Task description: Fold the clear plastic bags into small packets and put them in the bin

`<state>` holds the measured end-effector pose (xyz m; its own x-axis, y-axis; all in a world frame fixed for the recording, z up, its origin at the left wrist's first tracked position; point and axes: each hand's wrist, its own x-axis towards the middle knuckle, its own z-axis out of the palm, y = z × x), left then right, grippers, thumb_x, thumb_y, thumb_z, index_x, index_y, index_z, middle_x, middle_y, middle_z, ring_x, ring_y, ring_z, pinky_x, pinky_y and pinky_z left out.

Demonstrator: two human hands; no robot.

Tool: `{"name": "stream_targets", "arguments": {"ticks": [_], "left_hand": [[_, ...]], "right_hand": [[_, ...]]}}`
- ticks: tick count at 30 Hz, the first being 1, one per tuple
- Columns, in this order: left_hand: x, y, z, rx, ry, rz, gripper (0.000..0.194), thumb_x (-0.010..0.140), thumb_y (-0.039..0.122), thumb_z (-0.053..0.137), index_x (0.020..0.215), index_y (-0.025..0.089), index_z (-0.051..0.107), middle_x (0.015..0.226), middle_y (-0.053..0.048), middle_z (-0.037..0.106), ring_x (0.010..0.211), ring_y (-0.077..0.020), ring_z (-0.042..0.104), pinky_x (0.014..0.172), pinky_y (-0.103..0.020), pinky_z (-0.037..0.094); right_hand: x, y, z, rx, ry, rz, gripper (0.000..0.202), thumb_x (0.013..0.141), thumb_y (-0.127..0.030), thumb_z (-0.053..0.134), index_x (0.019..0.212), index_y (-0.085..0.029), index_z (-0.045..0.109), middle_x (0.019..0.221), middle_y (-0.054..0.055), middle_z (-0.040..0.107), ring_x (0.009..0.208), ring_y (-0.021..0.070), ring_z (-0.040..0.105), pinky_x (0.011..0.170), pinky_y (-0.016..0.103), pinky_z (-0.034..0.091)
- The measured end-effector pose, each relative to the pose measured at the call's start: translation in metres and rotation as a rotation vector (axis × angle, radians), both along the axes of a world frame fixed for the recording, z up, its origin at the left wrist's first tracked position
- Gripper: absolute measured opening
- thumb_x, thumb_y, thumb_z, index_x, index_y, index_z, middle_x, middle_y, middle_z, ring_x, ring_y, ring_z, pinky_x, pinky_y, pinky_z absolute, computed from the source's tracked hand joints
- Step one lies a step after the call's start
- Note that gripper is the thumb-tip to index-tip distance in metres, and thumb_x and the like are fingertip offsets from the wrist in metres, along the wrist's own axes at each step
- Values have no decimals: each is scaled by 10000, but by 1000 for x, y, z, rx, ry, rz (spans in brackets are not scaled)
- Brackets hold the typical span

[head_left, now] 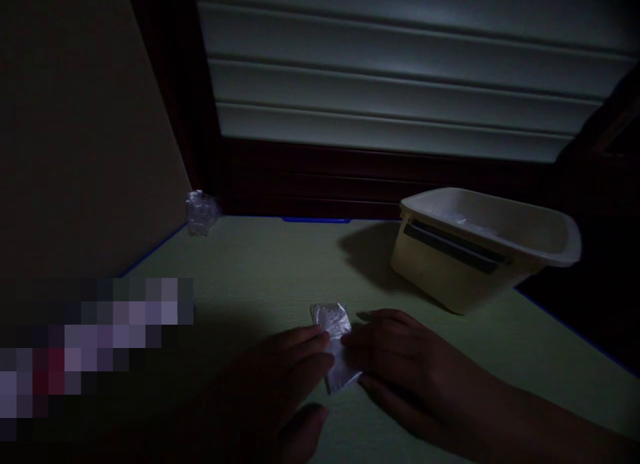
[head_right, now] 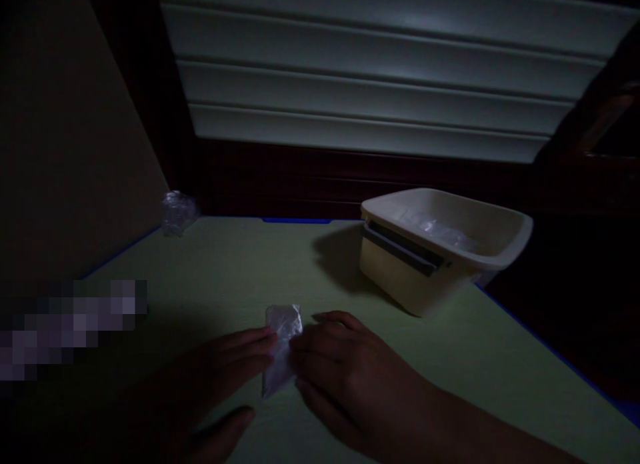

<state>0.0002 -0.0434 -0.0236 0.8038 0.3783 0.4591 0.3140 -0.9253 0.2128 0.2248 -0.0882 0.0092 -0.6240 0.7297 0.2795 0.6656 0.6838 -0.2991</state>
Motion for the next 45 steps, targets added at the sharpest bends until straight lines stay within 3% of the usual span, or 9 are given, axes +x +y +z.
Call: {"name": "stream_targets", "arguments": {"ticks": [8,12,16,20,23,31,39,42,45], "left_hand": [[1,2,-1,-43,-81,19,360,796,119,519,1132,224,444,1115,-38,610,1021,-170,574,921,-271,454],[3,7,-1,-79,-74,-1,235,809,89,454,998,209,524,997,-35,651,915,-170,613,836,-264,490],[3,10,0,-136,-59,-15,246,791,80,448,975,205,553,986,-42,658,884,-175,624,780,-267,503],[3,9,6,-215,-115,0,230,792,85,438,926,213,574,902,-5,660,794,-136,623,727,-220,495],[3,8,9,-243,-111,31,190,810,120,438,891,201,590,835,8,643,740,-118,614,678,-188,480],[7,13,-10,-393,-226,218,175,789,240,465,780,202,636,725,-11,618,674,-150,588,652,-262,464],[5,9,-13,-256,-211,319,255,807,213,457,1014,220,606,737,-11,586,727,-174,567,658,-279,461],[2,10,-10,-153,-175,303,246,824,221,475,1048,223,578,844,-32,595,802,-194,551,714,-301,449],[0,14,-6,-94,-121,247,159,820,223,501,955,214,586,875,-39,595,836,-219,524,761,-353,414]], "right_hand": [[-8,-4,4,-50,143,-53,185,880,-122,428,881,-192,599,781,52,653,818,169,614,797,312,461],[-12,-9,10,-91,169,-21,141,838,-130,516,946,-178,593,857,59,667,867,165,610,818,284,459],[-11,-12,9,-108,180,-84,282,765,-196,647,1035,-159,572,966,76,661,921,175,602,823,276,468],[-10,-11,4,-157,163,-115,101,832,-151,532,914,-172,588,861,68,660,826,174,603,765,293,473],[-12,-10,1,-216,212,-133,113,864,-152,470,854,-177,580,807,57,649,748,157,595,689,271,471],[-12,-10,-9,-337,383,-204,205,841,-197,533,1047,-203,532,890,23,654,807,141,606,700,231,470],[-14,-9,1,-302,312,-177,165,859,-174,475,992,-195,571,879,39,663,792,152,614,726,255,483],[-14,-9,1,-280,301,-156,189,858,-162,473,1012,-207,574,911,39,669,814,151,619,745,256,486],[-14,-9,-1,-258,293,-157,204,856,-158,480,1032,-210,571,953,44,669,848,154,619,752,255,486]]}}
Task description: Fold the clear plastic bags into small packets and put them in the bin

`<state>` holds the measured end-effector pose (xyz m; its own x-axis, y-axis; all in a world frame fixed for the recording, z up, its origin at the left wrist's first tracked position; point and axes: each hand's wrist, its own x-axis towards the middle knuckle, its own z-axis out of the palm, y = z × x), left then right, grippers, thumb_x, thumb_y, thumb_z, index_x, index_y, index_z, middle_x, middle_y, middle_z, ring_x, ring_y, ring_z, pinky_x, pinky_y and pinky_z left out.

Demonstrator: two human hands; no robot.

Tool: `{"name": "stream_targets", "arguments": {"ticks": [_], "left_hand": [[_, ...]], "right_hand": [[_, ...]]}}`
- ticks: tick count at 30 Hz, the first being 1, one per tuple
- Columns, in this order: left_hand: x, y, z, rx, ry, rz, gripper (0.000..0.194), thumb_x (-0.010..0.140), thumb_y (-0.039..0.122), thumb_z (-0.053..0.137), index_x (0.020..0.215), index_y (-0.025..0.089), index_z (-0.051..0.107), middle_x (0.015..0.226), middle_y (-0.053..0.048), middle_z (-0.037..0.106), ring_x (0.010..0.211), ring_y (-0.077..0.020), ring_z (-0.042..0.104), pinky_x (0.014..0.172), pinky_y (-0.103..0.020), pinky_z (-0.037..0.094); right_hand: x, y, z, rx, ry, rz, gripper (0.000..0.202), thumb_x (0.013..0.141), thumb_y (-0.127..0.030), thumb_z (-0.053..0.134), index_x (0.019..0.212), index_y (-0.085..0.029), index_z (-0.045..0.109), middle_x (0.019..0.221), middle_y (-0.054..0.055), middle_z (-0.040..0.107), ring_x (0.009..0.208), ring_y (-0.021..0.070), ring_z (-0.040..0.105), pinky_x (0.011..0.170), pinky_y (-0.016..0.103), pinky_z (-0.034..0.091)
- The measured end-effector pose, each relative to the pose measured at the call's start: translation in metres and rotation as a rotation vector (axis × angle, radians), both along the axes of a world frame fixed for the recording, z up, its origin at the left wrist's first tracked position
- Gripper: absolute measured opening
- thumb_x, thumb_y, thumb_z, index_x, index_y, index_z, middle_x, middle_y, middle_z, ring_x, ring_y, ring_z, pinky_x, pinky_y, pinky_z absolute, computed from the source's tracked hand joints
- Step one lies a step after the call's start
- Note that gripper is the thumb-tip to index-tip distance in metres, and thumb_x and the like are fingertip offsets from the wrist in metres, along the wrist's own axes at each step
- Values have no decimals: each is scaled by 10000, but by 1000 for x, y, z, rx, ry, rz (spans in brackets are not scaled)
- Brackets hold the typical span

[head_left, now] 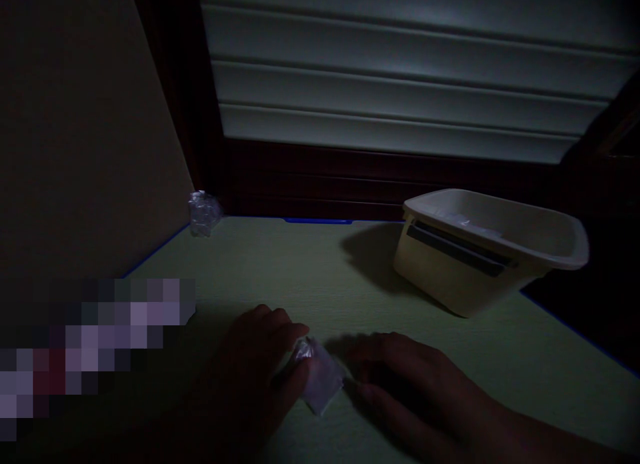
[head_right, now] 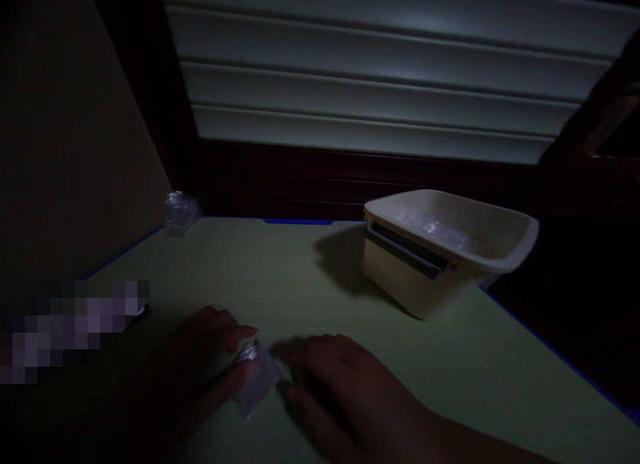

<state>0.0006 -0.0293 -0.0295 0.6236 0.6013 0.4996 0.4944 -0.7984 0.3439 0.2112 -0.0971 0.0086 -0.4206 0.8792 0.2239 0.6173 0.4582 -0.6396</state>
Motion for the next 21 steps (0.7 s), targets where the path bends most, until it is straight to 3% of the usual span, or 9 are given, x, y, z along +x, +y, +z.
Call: {"name": "stream_targets", "arguments": {"ticks": [3,10,17,21], "left_hand": [[1,3,4,-74,52,-53,81,811,178,504,832,205,577,802,-18,569,751,-197,499,705,-343,391],[3,5,0,-128,-75,-123,80,820,142,461,807,201,514,802,-3,554,763,-172,490,707,-304,384],[4,3,4,-302,-127,-94,137,778,139,473,861,209,556,767,21,573,734,-148,536,690,-263,406],[6,2,4,-290,-248,-119,218,755,131,476,925,219,578,755,31,586,693,-125,560,663,-231,424]], "right_hand": [[0,1,-1,23,4,-1,183,851,-146,485,1000,-215,566,941,38,669,846,146,617,732,238,485],[1,1,-2,24,11,-11,158,862,-162,476,993,-210,551,900,35,648,804,134,599,675,217,471],[3,4,-10,8,41,-62,143,883,-202,479,1011,-210,544,840,12,609,757,120,567,666,217,442],[2,5,-11,-59,96,-99,159,883,-269,492,1013,-203,555,788,5,576,683,119,536,600,222,425]]}}
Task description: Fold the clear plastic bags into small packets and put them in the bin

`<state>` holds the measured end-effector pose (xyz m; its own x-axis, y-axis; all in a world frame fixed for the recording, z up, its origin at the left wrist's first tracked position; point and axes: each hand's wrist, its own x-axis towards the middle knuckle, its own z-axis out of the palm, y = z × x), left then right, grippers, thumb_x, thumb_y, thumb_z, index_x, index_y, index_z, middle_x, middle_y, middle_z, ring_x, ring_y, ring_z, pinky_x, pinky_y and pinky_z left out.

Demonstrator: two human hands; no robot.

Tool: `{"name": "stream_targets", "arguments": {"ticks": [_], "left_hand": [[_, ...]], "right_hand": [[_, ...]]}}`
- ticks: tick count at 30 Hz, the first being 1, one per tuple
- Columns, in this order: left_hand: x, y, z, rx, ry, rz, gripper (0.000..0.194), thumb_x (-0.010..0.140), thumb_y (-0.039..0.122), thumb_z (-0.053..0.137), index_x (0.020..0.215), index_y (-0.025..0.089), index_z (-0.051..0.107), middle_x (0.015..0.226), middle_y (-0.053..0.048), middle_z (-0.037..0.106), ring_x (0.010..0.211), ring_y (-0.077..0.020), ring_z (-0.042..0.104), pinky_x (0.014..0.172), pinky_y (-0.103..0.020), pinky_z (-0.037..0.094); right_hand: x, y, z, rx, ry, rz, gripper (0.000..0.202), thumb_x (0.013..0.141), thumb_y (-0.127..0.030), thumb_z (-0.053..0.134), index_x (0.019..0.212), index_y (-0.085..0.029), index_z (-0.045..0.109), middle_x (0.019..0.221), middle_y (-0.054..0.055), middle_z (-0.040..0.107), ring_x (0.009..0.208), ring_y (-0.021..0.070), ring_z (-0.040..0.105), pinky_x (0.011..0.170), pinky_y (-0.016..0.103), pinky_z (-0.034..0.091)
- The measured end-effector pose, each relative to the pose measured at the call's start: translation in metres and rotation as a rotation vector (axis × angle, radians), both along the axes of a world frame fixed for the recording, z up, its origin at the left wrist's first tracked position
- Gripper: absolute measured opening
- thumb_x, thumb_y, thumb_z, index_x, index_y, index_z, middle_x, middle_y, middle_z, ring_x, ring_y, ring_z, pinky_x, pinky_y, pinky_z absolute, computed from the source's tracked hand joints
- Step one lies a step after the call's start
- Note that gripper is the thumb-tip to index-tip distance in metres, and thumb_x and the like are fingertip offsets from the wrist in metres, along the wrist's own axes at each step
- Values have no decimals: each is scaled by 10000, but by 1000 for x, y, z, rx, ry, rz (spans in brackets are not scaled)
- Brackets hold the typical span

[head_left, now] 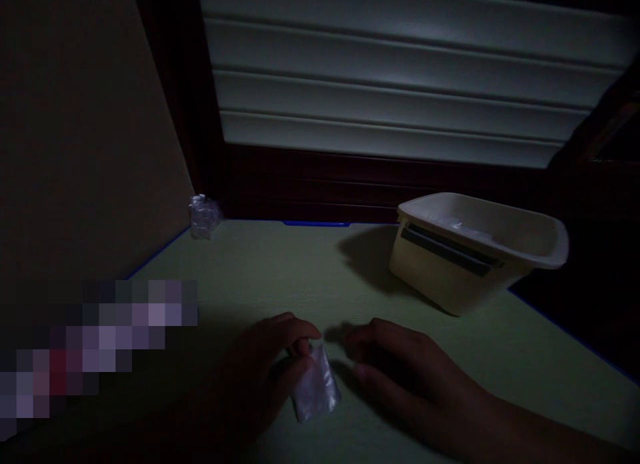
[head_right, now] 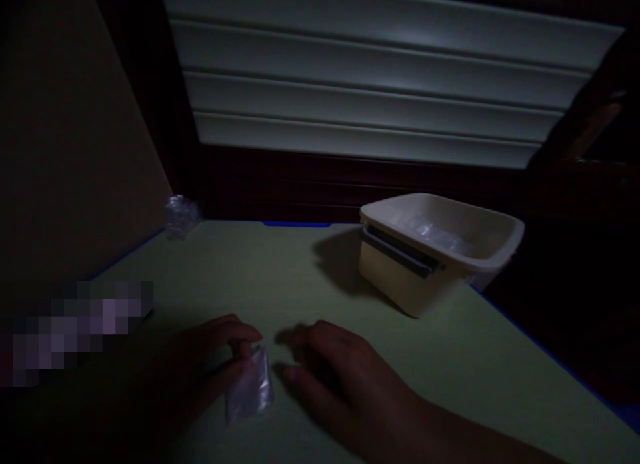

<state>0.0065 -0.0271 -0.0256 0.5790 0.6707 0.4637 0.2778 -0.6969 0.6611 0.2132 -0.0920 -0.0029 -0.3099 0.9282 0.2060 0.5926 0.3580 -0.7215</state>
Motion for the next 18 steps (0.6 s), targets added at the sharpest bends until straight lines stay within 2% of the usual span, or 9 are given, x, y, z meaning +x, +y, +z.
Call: {"name": "stream_targets", "arguments": {"ticks": [3,5,9,12,15,18], "left_hand": [[1,1,0,-17,-15,12,200,741,156,485,899,208,597,732,22,590,667,-129,568,635,-232,435],[2,2,2,-41,-6,19,187,723,174,497,871,200,608,710,19,591,654,-134,571,624,-239,436],[3,4,8,-105,-21,51,140,690,195,534,803,191,618,687,17,586,641,-137,568,622,-251,444],[2,7,15,-239,-20,37,100,685,195,576,779,178,606,732,2,595,678,-144,584,646,-260,468],[1,9,19,-435,-88,7,146,680,214,619,813,168,581,749,-14,606,697,-155,609,648,-267,494],[3,10,20,-608,-188,-8,250,652,238,661,866,160,557,744,-15,602,715,-166,624,653,-275,503]], "right_hand": [[-2,3,3,-43,39,-14,245,843,-344,543,1020,-177,571,774,17,563,641,132,510,554,241,407],[-6,6,7,-51,19,-20,307,802,-371,588,1025,-161,586,809,38,576,660,149,515,579,267,413],[-20,15,14,-136,-24,-63,314,754,-345,633,989,-136,625,864,78,608,727,182,550,632,297,434],[-28,22,11,-231,109,-35,238,755,-279,626,953,-148,635,844,65,640,711,167,565,623,279,438],[-27,27,5,-347,289,-4,149,731,-263,656,823,-148,639,712,12,622,601,116,524,554,235,406],[-23,29,1,-433,464,-11,256,632,-351,751,682,-145,606,590,-40,551,523,78,461,500,207,354]]}}
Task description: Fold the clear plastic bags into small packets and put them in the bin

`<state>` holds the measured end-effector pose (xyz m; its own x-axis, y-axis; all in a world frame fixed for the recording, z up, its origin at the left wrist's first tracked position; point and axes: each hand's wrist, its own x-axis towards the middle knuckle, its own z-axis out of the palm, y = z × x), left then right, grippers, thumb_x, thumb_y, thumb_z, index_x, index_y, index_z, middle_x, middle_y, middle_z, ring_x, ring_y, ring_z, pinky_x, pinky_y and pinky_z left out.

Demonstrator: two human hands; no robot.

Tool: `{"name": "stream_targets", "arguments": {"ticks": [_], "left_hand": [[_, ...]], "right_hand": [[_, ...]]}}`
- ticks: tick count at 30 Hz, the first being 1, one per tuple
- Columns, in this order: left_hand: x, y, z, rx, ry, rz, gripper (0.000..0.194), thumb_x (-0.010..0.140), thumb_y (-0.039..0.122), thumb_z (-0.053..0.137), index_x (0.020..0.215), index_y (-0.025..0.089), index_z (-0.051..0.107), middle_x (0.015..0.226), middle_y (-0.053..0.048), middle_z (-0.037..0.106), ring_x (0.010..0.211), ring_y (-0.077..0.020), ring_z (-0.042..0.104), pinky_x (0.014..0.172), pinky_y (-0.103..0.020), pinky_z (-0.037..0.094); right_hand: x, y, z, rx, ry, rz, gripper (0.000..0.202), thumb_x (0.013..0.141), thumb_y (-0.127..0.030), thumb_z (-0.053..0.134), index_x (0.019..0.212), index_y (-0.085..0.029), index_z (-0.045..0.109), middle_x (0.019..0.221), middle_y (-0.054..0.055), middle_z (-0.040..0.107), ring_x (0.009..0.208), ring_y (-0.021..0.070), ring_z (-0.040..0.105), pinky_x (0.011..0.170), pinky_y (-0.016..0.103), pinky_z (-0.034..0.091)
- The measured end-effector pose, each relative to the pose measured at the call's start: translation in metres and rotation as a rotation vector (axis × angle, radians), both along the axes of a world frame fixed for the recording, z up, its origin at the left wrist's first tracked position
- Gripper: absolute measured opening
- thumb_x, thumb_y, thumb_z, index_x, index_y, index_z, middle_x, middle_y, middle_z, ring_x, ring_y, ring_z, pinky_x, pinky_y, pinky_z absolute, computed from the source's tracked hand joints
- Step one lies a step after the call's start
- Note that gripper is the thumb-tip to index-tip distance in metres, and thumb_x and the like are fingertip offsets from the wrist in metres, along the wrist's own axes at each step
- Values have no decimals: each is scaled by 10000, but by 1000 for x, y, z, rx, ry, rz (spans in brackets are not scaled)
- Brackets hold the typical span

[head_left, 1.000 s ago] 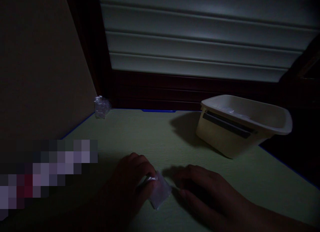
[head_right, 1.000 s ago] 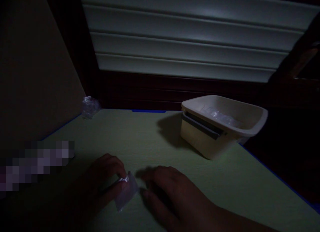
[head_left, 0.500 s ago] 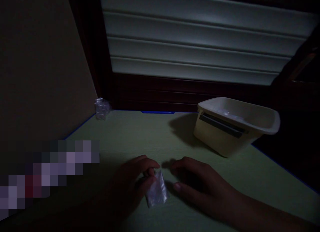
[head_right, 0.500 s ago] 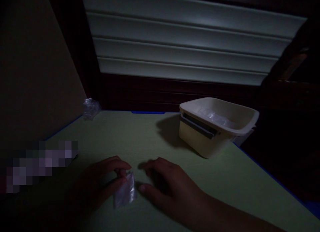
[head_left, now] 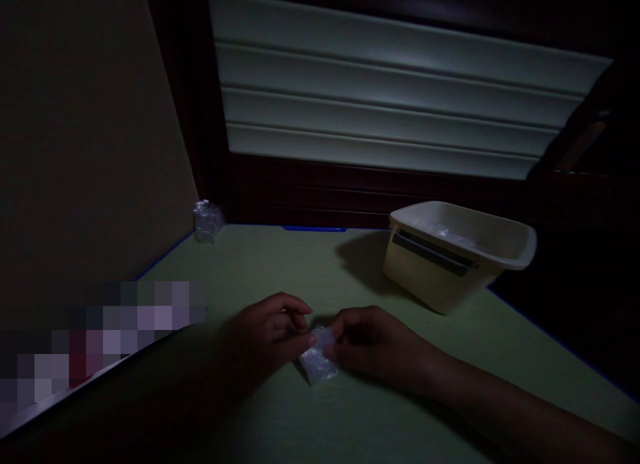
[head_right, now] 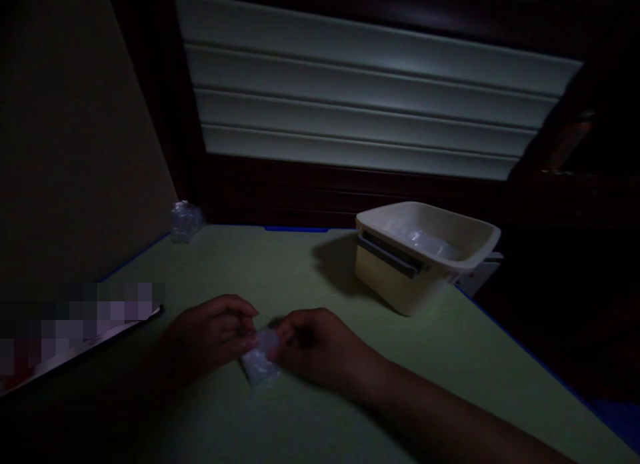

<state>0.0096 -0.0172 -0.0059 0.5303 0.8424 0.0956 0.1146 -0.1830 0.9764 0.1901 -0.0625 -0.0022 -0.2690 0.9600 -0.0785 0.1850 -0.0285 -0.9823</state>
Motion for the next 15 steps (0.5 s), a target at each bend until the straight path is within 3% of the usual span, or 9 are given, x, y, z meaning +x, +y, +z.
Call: {"name": "stream_targets", "arguments": {"ticks": [4,7,11,15], "left_hand": [[3,-4,4,-111,-94,60,358,608,265,691,908,162,526,815,-21,595,773,-174,626,677,-280,498],[3,-6,7,-95,-13,20,320,614,307,687,861,156,551,809,-34,620,759,-184,614,692,-305,482],[0,-3,5,24,164,-48,205,676,344,626,721,146,597,727,-34,636,731,-196,603,706,-316,453],[-1,5,-2,9,167,-23,208,710,360,584,710,152,606,685,-12,634,664,-168,595,619,-260,439]], "right_hand": [[2,2,-2,4,181,-142,329,554,-383,797,631,-154,574,549,-62,523,494,65,440,506,213,343],[1,2,-3,21,235,-229,335,542,-383,802,640,-159,574,574,-48,550,510,76,464,524,226,356],[-3,-2,-1,9,244,-244,325,552,-374,799,658,-166,573,579,-41,565,522,87,487,540,233,373],[-4,-4,-1,-3,257,-225,340,555,-387,799,675,-165,570,582,-43,563,519,85,487,522,226,362]]}}
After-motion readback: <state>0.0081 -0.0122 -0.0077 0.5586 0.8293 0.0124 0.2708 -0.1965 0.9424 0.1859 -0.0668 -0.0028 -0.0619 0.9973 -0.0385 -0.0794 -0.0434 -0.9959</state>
